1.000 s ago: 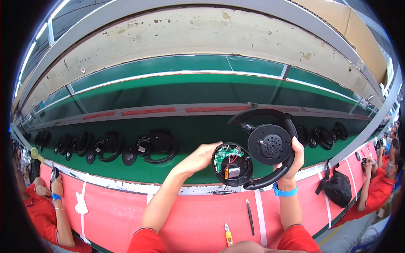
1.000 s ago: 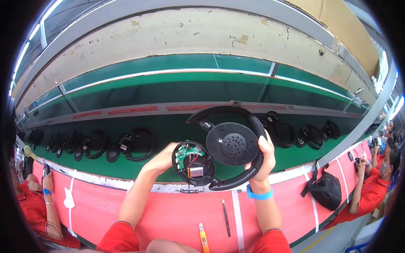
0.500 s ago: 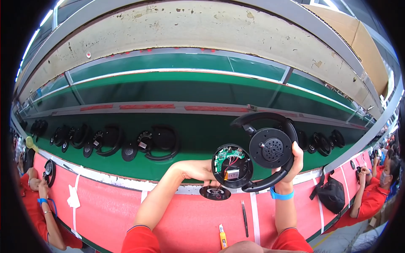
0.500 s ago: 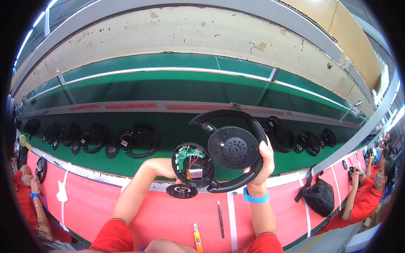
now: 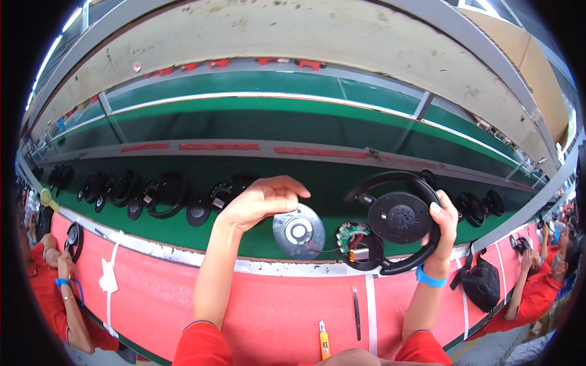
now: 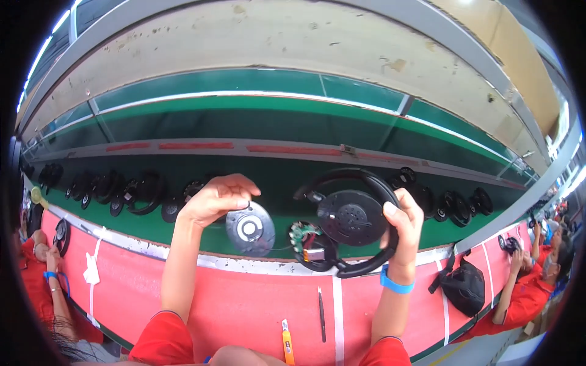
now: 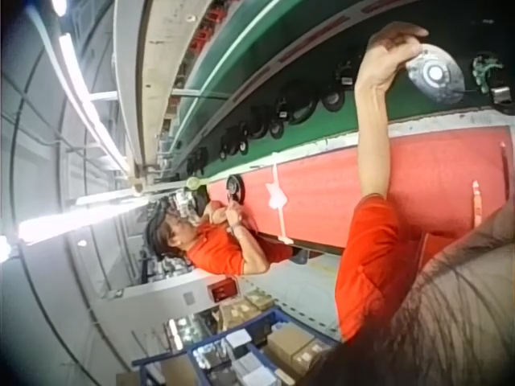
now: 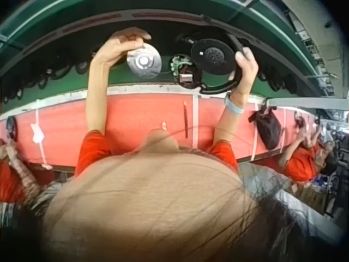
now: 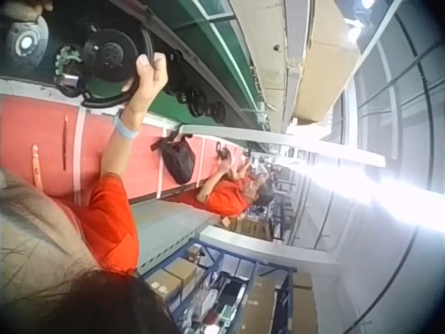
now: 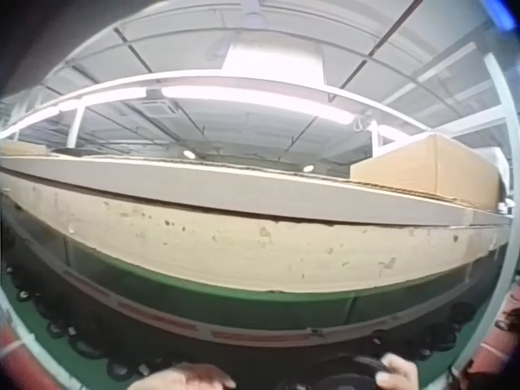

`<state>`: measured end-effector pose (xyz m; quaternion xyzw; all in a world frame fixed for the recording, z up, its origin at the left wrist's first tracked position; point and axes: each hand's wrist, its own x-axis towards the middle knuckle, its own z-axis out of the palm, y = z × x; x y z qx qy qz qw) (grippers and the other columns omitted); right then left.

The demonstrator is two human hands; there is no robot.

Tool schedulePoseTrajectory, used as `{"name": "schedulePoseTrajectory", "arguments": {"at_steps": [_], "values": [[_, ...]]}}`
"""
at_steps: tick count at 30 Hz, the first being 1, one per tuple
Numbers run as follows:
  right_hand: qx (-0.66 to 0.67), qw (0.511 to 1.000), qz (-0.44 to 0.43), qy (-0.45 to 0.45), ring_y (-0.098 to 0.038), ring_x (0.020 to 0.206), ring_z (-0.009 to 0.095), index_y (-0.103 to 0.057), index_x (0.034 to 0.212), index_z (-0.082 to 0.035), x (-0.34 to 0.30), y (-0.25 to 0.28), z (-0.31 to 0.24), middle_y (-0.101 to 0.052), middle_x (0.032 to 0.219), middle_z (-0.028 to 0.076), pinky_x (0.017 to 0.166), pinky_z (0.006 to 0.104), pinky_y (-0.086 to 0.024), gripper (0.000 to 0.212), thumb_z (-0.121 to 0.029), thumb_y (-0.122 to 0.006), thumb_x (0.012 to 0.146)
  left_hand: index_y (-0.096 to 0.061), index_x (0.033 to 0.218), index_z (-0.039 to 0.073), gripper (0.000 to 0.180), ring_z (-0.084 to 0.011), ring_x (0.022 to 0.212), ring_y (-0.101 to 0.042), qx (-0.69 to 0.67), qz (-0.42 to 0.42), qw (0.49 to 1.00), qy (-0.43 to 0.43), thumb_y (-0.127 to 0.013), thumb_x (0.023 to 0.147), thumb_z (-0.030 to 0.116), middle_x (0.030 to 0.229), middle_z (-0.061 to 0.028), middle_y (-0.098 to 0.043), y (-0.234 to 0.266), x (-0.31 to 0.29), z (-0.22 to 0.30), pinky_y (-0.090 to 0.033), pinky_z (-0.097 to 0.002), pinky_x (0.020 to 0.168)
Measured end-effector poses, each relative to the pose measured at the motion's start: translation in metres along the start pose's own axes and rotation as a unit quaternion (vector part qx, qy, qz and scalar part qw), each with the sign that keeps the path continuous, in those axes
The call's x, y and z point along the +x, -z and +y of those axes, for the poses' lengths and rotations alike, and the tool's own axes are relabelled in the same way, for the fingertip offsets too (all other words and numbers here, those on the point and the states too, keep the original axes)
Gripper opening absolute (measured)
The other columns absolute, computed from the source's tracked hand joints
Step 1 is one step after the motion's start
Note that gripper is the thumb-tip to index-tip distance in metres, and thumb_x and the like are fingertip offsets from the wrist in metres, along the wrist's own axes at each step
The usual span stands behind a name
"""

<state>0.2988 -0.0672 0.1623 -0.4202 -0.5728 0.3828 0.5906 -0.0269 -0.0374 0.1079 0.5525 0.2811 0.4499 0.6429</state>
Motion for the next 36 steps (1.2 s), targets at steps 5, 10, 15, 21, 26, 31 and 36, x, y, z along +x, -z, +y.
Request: {"name": "schedulePoseTrajectory", "arguments": {"at_steps": [5,10,15,21,26,31,36], "values": [[-0.008,0.998,-0.066,-0.02,-0.038,0.037,0.003,-0.049,0.072,-0.003,-0.001,-0.003,-0.004,-0.049,0.056,0.0,0.034,0.0151,-0.026,0.028,-0.027,-0.063,0.073,-0.061,0.102,-0.002,0.029,-0.0068,0.073,-0.057,0.016,-0.018,1.0,-0.005,-0.067,0.075,0.005,0.079,-0.0019,-0.059,-0.004,0.001,0.004,-0.046,-0.0199,0.07],[-0.043,0.993,-0.104,-0.038,-0.038,0.039,0.003,-0.05,0.073,-0.002,0.0,-0.013,-0.001,-0.049,0.056,0.0,0.036,0.0158,-0.027,0.026,-0.024,-0.064,0.072,-0.063,0.1,-0.001,0.028,-0.0069,0.073,-0.058,0.043,-0.036,0.998,-0.012,-0.07,0.073,0.005,0.077,-0.0032,-0.061,-0.01,-0.004,0.01,-0.046,-0.0207,0.072],[-0.048,0.992,-0.105,-0.047,-0.038,0.039,0.003,-0.05,0.073,-0.002,0.0,-0.013,-0.001,-0.049,0.057,0.0,0.036,0.0164,-0.028,0.025,-0.023,-0.064,0.073,-0.063,0.1,-0.001,0.027,-0.0072,0.073,-0.058,0.035,-0.056,0.998,0.0,-0.07,0.073,0.002,0.077,-0.0031,-0.062,-0.018,-0.002,0.009,-0.046,-0.0215,0.072],[-0.046,0.992,-0.111,-0.044,-0.039,0.04,0.003,-0.05,0.073,-0.002,0.001,-0.011,0.001,-0.05,0.058,0.0,0.036,0.0164,-0.028,0.025,-0.023,-0.064,0.073,-0.063,0.1,-0.001,0.027,-0.0067,0.073,-0.058,0.049,-0.075,0.996,-0.002,-0.069,0.074,0.0,0.078,-0.0028,-0.062,-0.019,-0.002,0.007,-0.046,-0.0215,0.073],[-0.079,0.991,-0.095,-0.046,-0.037,0.035,0.003,-0.049,0.071,-0.004,0.006,-0.014,0.01,-0.047,0.054,-0.001,0.033,0.0161,-0.026,0.027,-0.029,-0.06,0.075,-0.063,0.101,-0.001,0.026,-0.0058,0.074,-0.057,0.056,-0.07,0.996,0.0,-0.068,0.076,0.001,0.079,-0.0022,-0.061,-0.018,0.0,0.004,-0.046,-0.0212,0.074],[-0.063,0.993,-0.053,-0.088,-0.039,0.037,0.005,-0.052,0.072,-0.003,0.024,-0.01,0.039,-0.049,0.056,0.0,0.036,0.019,-0.026,0.023,-0.023,-0.061,0.078,-0.062,0.102,0.001,0.023,-0.0071,0.07,-0.057,0.211,-0.004,0.977,0.006,-0.06,0.08,0.004,0.076,-0.002,-0.061,-0.003,0.017,-0.032,-0.048,-0.0226,0.07],[-0.029,0.983,0.053,-0.172,-0.043,0.039,0.009,-0.055,0.076,-0.003,0.047,0.007,0.096,-0.05,0.058,0.002,0.038,0.0216,-0.027,0.024,-0.025,-0.063,0.081,-0.061,0.097,0.003,0.023,-0.0282,0.068,-0.062,0.424,0.105,0.9,-0.005,-0.055,0.075,0.006,0.073,-0.0138,-0.062,0.005,0.025,-0.075,-0.051,-0.0356,0.066]]}}
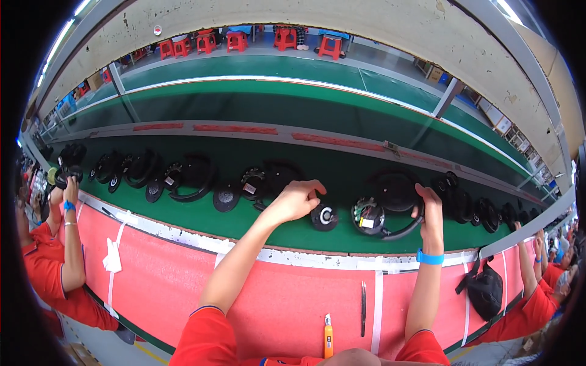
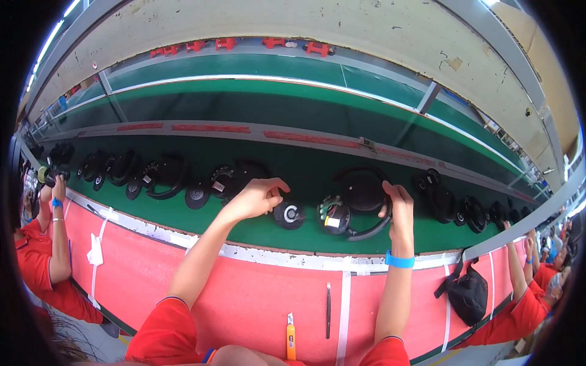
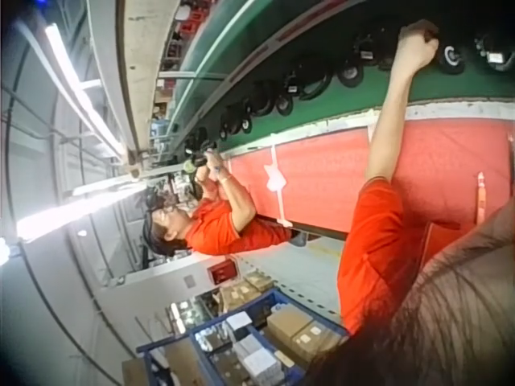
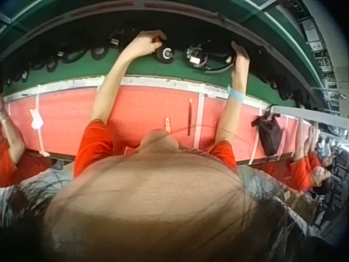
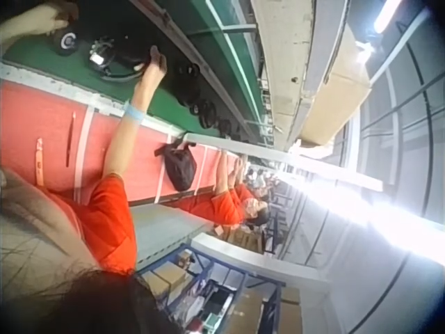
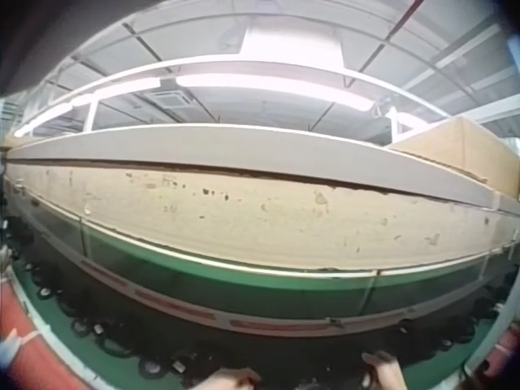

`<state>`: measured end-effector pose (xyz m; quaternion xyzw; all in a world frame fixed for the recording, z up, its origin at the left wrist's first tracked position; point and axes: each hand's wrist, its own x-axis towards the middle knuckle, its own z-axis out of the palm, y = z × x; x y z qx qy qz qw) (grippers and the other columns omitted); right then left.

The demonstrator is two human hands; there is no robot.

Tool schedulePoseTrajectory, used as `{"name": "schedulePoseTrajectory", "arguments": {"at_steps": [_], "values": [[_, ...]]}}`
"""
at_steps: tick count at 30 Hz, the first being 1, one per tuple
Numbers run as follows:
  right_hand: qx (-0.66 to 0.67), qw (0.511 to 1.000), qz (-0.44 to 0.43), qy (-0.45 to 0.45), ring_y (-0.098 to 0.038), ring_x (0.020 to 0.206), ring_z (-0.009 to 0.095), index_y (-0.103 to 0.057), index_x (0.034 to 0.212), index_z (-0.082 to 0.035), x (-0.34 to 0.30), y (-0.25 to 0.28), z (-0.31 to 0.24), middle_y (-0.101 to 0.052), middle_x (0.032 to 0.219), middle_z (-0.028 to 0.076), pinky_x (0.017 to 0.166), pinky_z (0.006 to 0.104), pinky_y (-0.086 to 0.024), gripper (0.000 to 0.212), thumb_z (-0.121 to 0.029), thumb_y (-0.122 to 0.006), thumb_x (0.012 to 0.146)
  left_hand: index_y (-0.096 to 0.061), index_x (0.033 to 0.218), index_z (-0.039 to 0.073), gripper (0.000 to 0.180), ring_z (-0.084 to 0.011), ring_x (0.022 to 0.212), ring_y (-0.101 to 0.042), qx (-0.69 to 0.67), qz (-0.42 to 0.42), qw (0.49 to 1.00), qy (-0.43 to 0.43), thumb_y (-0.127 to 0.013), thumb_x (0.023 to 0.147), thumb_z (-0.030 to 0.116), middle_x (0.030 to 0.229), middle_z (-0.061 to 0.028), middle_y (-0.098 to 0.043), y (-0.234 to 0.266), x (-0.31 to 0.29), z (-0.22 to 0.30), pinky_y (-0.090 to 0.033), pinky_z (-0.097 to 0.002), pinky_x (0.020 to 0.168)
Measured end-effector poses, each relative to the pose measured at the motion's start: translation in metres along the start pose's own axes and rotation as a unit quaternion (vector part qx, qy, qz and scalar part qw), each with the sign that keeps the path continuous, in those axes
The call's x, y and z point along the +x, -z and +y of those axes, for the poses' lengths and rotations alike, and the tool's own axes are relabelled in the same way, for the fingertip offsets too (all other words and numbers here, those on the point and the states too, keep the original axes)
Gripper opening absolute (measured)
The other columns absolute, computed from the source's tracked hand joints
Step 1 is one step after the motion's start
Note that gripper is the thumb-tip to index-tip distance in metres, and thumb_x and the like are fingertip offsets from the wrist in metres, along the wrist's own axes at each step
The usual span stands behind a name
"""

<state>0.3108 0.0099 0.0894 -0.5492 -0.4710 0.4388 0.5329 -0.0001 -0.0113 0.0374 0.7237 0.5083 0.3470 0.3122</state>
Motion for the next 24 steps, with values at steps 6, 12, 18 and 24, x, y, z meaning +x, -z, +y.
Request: {"name": "schedulePoseTrajectory", "arguments": {"at_steps": [6,12,18,24], "values": [[-0.088,0.99,0.088,-0.071,-0.066,0.063,0.018,-0.061,0.09,0.0,0.04,0.038,0.057,-0.062,0.071,0.009,0.046,0.0257,-0.043,0.03,-0.029,-0.063,0.082,-0.061,0.087,0.003,0.012,-0.0328,0.085,-0.059,0.233,0.262,0.935,-0.047,-0.055,0.079,0.01,0.086,-0.0156,-0.061,0.02,0.01,-0.026,-0.047,-0.04,0.075],[-0.41,0.86,0.158,0.261,-0.066,0.078,0.032,-0.065,0.094,0.0,0.029,0.021,0.058,-0.065,0.09,0.021,0.07,0.0379,-0.05,0.027,-0.023,-0.06,0.081,-0.063,0.081,0.005,0.019,-0.0303,0.088,-0.059,0.481,0.194,0.83,0.206,-0.058,0.082,0.023,0.087,-0.0123,-0.061,0.059,-0.008,-0.091,-0.051,-0.0402,0.073],[-0.136,0.972,-0.191,-0.004,-0.066,0.078,0.019,-0.063,0.1,0.003,-0.016,-0.046,0.046,-0.067,0.092,0.012,0.064,0.0265,-0.053,0.024,-0.014,-0.052,0.086,-0.066,0.083,0.001,0.02,-0.0343,0.088,-0.062,0.333,0.107,0.914,0.207,-0.061,0.074,0.018,0.086,-0.018,-0.065,0.074,-0.015,-0.091,-0.05,-0.0415,0.078],[-0.027,0.924,-0.356,-0.136,-0.058,0.104,0.026,-0.032,0.134,0.007,-0.055,-0.088,0.061,-0.054,0.12,0.02,0.083,0.0337,-0.052,0.059,-0.024,-0.056,0.09,-0.066,0.084,0.002,0.018,-0.035,0.088,-0.061,0.19,0.105,0.966,0.138,-0.059,0.071,0.012,0.086,-0.0169,-0.065,0.057,-0.006,-0.081,-0.049,-0.0426,0.076]]}}
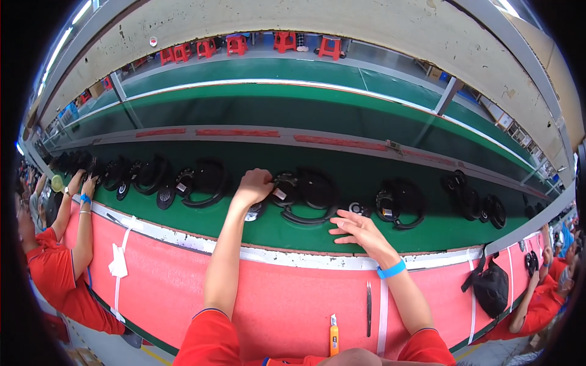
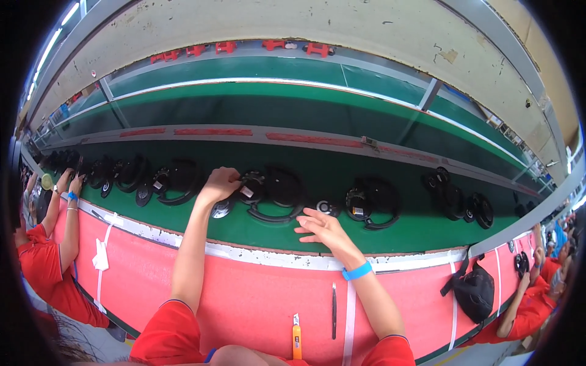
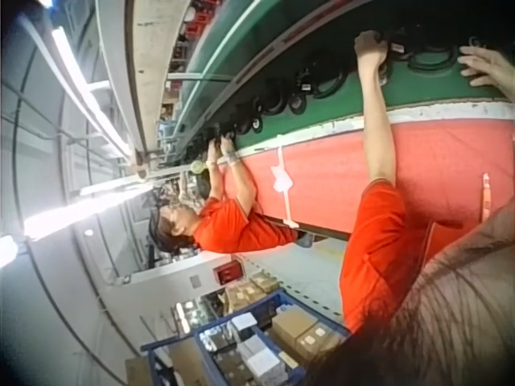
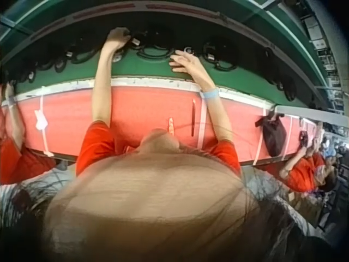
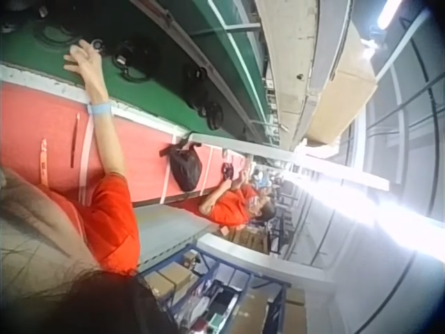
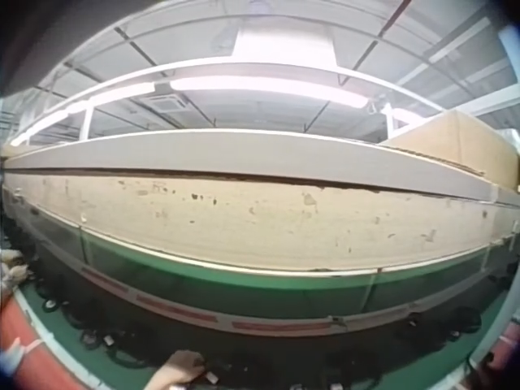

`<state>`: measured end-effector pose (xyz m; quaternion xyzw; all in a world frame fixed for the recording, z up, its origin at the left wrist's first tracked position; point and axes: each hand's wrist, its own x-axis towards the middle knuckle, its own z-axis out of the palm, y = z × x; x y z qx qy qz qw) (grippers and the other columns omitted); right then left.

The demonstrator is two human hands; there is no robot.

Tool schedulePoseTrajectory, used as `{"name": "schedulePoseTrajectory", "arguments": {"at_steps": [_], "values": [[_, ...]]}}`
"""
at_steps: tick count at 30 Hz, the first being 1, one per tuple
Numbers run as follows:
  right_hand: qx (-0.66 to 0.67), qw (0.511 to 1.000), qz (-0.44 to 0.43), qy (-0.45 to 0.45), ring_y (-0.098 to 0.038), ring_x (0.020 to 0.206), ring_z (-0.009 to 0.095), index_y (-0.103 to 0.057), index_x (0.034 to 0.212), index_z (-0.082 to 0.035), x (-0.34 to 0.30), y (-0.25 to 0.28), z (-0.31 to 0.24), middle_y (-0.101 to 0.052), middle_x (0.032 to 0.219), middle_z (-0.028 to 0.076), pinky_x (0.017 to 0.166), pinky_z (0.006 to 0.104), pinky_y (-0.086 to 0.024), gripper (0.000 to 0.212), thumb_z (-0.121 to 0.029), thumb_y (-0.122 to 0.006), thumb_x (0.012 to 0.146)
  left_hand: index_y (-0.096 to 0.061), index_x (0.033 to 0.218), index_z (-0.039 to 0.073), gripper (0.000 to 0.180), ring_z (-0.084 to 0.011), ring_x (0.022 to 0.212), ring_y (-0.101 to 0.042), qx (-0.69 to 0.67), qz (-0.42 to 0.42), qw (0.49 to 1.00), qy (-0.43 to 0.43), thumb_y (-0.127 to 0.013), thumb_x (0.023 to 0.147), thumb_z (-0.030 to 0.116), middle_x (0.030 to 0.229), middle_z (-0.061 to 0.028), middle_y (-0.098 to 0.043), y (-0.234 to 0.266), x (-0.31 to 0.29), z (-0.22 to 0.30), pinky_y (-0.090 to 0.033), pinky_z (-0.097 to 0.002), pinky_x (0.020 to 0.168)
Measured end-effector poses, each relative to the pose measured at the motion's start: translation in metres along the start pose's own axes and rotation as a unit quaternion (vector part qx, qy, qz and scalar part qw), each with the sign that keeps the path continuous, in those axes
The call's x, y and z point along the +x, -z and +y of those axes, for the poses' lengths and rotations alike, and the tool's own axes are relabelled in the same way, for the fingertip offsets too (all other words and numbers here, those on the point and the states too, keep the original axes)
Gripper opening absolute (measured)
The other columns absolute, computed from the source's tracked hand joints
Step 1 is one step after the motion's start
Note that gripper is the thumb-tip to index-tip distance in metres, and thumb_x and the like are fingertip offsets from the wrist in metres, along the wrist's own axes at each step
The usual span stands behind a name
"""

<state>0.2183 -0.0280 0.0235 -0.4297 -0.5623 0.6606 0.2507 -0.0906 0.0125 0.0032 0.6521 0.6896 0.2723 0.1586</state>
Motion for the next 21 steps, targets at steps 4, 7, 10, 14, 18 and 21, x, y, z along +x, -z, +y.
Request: {"name": "schedulePoseTrajectory", "arguments": {"at_steps": [4,7,10,14,18,21], "values": [[0.089,0.995,0.044,-0.006,-0.054,0.111,0.028,-0.017,0.14,0.006,0.001,-0.007,0.004,-0.049,0.122,0.021,0.086,0.0355,-0.051,0.074,-0.027,-0.058,0.088,-0.065,0.084,0.002,0.017,-0.0344,0.083,-0.062,-0.061,0.045,0.996,-0.047,-0.059,0.071,0.01,0.086,-0.0191,-0.064,0.005,0.0,0.02,-0.05,-0.04,0.073],[0.153,0.985,0.079,0.009,-0.057,0.101,0.025,-0.022,0.137,0.006,0.002,-0.012,0.005,-0.045,0.118,0.017,0.078,0.0321,-0.051,0.073,-0.031,-0.061,0.087,-0.062,0.089,-0.002,0.017,-0.0245,0.076,-0.064,-0.127,0.055,0.988,-0.072,-0.06,0.074,0.004,0.082,-0.0152,-0.065,0.018,-0.009,0.041,-0.05,-0.0316,0.07],[0.129,0.977,0.164,0.049,-0.058,0.086,0.018,-0.039,0.121,0.003,0.002,0.002,0.001,-0.049,0.113,0.014,0.072,0.0295,-0.051,0.055,-0.033,-0.061,0.087,-0.058,0.096,-0.003,0.021,-0.0154,0.077,-0.063,-0.231,0.026,0.968,-0.095,-0.061,0.076,0.001,0.082,-0.0106,-0.064,0.027,-0.015,0.071,-0.049,-0.0267,0.072],[0.058,0.942,0.254,0.21,-0.042,0.044,0.006,-0.055,0.077,-0.006,-0.028,0.011,-0.034,-0.048,0.057,-0.002,0.039,0.0188,-0.033,0.03,-0.033,-0.054,0.088,-0.053,0.107,-0.002,0.032,-0.0129,0.082,-0.059,-0.305,-0.072,0.945,-0.097,-0.063,0.077,0.003,0.091,-0.009,-0.061,0.042,-0.037,0.113,-0.048,-0.0266,0.076],[0.196,0.889,0.271,0.313,-0.033,0.038,0.005,-0.052,0.07,-0.007,-0.042,0.017,-0.052,-0.041,0.05,-0.004,0.037,0.0207,-0.022,0.033,-0.032,-0.046,0.09,-0.048,0.114,-0.003,0.037,-0.0139,0.083,-0.058,-0.384,-0.092,0.909,-0.131,-0.063,0.082,0.008,0.094,-0.0086,-0.059,0.053,-0.051,0.138,-0.049,-0.028,0.073],[0.214,0.893,0.21,0.336,-0.033,0.037,0.006,-0.054,0.072,-0.005,-0.05,0.036,-0.049,-0.045,0.05,-0.001,0.035,0.0216,-0.022,0.04,-0.037,-0.039,0.091,-0.046,0.118,-0.004,0.038,-0.0148,0.087,-0.059,-0.481,-0.133,0.855,-0.14,-0.061,0.085,0.009,0.098,-0.0091,-0.059,0.053,-0.064,0.151,-0.05,-0.0282,0.071]]}}
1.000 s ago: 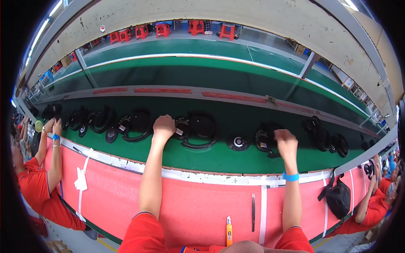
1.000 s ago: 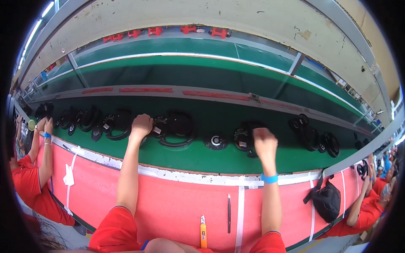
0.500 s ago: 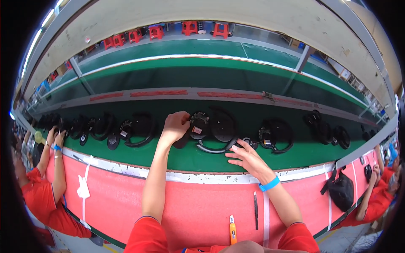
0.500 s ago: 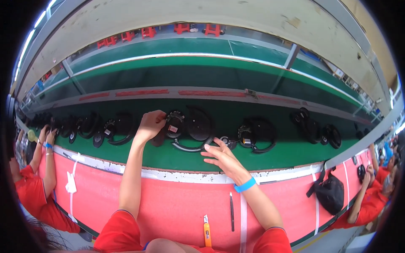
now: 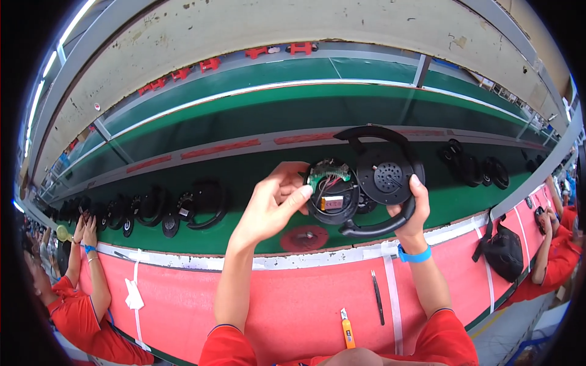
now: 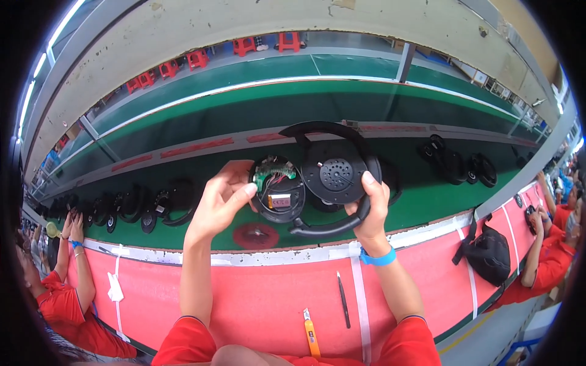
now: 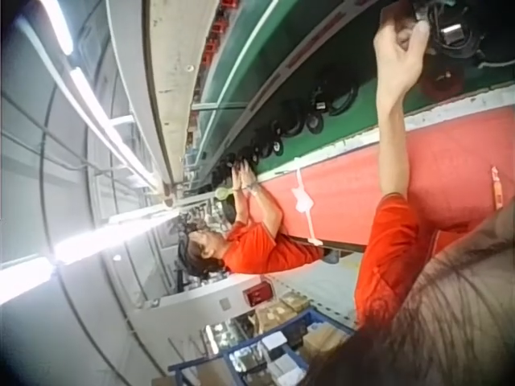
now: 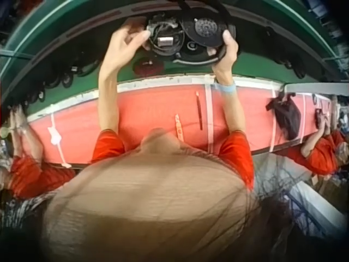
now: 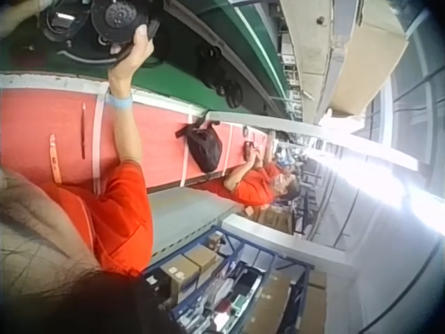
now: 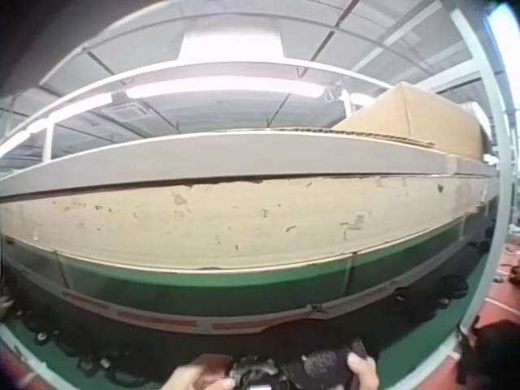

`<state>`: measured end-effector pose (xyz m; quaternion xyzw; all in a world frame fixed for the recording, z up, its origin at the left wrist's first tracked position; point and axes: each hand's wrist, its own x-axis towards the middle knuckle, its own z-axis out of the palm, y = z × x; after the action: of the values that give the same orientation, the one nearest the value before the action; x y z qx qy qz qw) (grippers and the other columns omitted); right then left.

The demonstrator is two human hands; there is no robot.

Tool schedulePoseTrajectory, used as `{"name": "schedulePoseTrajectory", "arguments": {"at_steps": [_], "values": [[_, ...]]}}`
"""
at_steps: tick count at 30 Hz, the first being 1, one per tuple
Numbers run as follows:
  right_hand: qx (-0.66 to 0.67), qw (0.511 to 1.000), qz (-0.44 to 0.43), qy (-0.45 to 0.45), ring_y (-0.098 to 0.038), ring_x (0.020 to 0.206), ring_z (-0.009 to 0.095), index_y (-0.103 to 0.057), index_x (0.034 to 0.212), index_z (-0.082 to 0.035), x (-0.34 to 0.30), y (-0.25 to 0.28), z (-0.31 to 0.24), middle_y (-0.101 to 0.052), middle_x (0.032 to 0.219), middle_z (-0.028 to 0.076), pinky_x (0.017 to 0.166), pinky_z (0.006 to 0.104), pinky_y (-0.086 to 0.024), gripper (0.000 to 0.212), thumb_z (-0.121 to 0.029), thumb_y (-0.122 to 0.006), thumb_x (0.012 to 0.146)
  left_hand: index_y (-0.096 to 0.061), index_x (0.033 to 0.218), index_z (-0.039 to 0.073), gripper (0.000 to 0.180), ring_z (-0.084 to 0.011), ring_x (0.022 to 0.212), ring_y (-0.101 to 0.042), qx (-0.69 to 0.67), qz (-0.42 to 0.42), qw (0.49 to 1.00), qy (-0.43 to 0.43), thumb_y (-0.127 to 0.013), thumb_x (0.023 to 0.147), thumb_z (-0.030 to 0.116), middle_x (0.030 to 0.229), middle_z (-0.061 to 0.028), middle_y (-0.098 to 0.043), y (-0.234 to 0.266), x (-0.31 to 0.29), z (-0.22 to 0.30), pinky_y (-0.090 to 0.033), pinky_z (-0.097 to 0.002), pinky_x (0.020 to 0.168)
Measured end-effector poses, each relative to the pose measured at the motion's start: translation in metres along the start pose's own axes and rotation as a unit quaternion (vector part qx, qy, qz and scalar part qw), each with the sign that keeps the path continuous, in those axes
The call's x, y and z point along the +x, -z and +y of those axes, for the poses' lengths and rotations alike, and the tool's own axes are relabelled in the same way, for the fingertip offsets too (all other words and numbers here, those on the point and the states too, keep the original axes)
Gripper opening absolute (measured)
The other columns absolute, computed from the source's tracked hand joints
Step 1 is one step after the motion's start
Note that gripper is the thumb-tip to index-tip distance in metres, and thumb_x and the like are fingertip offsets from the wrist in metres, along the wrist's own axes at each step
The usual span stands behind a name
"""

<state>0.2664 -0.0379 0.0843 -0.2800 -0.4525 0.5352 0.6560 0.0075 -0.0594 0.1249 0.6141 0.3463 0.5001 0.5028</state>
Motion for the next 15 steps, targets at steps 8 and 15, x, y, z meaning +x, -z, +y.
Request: {"name": "schedulePoseTrajectory", "arguments": {"at_steps": [8,15], "values": [[-0.053,0.997,-0.023,0.054,-0.044,0.04,0.007,-0.059,0.083,-0.002,-0.011,-0.007,-0.022,-0.056,0.058,0.004,0.036,0.0192,-0.029,0.035,-0.033,-0.044,0.087,-0.051,0.113,-0.003,0.033,-0.0094,0.09,-0.055,0.077,-0.043,0.996,-0.027,-0.062,0.083,0.006,0.101,-0.0065,-0.059,-0.015,-0.013,0.021,-0.046,-0.025,0.081],[-0.051,0.998,-0.011,0.041,-0.045,0.041,0.007,-0.059,0.084,-0.003,-0.01,-0.006,-0.024,-0.055,0.057,0.002,0.036,0.0196,-0.029,0.034,-0.034,-0.046,0.085,-0.051,0.113,-0.003,0.032,-0.0093,0.091,-0.055,0.079,-0.044,0.996,-0.009,-0.061,0.084,0.006,0.099,-0.0059,-0.059,-0.019,-0.014,0.027,-0.045,-0.0253,0.082]]}}
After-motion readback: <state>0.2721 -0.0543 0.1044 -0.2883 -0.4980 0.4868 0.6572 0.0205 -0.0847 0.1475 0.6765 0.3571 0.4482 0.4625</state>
